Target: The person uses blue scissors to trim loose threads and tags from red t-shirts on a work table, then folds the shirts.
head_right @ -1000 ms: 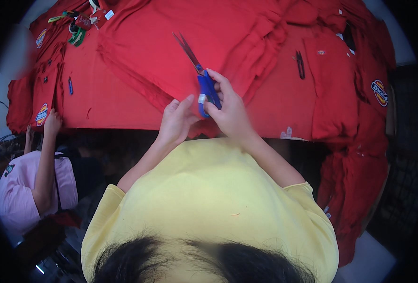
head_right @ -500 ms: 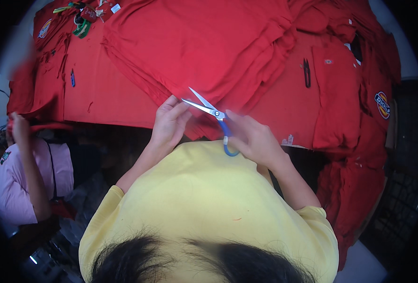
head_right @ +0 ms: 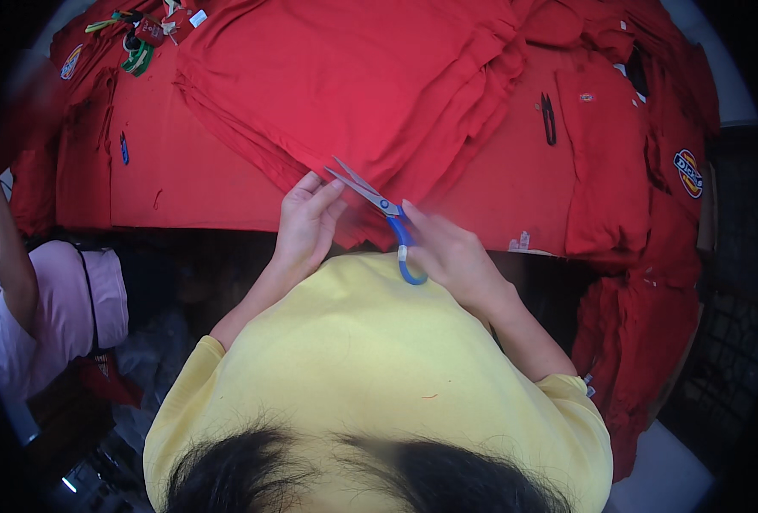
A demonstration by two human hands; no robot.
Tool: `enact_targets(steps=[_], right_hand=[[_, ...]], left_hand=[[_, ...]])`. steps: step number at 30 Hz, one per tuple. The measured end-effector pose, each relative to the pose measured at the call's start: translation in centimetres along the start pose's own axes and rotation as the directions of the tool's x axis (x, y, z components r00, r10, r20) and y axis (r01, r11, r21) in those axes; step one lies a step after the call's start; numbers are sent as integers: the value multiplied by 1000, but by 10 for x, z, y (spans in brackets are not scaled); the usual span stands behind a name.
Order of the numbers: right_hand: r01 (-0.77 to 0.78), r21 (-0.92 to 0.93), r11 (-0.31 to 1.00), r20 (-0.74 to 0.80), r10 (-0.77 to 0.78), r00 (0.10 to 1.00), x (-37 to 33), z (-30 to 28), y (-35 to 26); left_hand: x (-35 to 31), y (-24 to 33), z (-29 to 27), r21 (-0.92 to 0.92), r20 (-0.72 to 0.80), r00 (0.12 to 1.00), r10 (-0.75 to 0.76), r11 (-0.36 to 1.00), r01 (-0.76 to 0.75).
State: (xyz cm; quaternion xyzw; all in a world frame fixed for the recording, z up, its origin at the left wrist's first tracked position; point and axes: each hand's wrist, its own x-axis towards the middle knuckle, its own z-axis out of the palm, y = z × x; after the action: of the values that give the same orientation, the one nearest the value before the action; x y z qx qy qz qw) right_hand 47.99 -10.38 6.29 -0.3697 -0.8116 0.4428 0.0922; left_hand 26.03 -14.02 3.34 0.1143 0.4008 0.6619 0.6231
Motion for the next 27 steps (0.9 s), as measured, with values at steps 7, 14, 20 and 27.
enact_targets(steps=[7,14,20,27], right_hand=[[-29,139,990,22,26,999,-4,-1,0],[-149,389,909,89,124,988,-6,3,21],[-371,639,674,289,236,928,-1,-10,10],[-45,806,590,-42,134,990,30,-7,20]], left_hand=[[0,-4,-3,-6,24,1000,-4,1000,4],[-2,-3,1,18,-37,999,-27,999,28],[0,-4,3,0,-24,1000,-7,1000,7],[2,-4,4,-44,-9,1000,-30,999,29]])
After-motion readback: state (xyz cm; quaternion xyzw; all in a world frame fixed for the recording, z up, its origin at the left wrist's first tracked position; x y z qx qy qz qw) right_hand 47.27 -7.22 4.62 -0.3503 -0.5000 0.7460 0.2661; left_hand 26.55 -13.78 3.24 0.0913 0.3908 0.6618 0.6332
